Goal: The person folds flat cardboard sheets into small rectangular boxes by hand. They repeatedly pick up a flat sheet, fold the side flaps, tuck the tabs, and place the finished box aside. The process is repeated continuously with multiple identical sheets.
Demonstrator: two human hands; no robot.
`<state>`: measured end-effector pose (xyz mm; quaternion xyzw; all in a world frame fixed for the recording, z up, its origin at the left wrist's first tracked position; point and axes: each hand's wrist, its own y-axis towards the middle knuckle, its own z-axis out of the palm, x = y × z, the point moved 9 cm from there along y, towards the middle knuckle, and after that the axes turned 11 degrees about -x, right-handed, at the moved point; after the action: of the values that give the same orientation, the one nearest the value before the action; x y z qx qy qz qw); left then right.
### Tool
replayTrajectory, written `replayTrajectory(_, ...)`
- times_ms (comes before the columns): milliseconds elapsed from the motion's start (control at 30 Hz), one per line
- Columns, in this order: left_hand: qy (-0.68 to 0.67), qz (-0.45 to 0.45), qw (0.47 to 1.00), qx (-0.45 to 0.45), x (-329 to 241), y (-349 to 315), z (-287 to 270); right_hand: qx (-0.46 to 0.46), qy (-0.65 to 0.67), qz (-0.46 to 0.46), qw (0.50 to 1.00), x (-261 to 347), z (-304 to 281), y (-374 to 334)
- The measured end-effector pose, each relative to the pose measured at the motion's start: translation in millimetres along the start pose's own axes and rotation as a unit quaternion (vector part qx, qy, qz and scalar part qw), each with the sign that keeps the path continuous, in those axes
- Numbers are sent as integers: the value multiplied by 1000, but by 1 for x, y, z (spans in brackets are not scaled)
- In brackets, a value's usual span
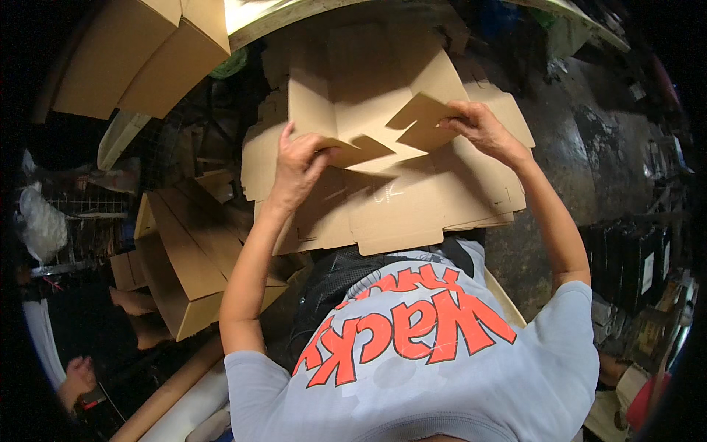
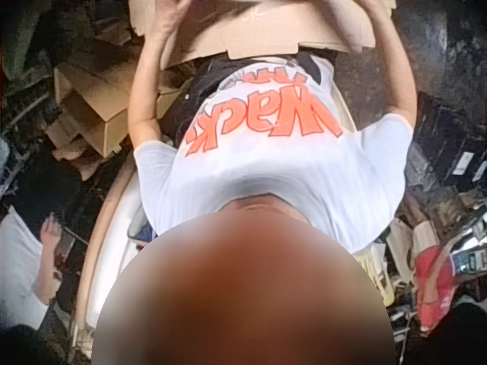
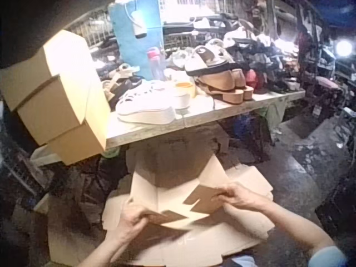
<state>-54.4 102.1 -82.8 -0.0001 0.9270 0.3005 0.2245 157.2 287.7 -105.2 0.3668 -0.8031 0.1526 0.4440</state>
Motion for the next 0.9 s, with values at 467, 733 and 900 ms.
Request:
replayTrajectory(467,-15,74,994,74,-42,33,35,72,-162,-228,957,74,37,4)
replayTrajectory(733,-44,70,994,68,-42,30,31,107,-186,-238,947,79,41,-4)
replayTrajectory(900,-10,82,993,90,-37,31,36,67,-150,-235,958,84,36,-1)
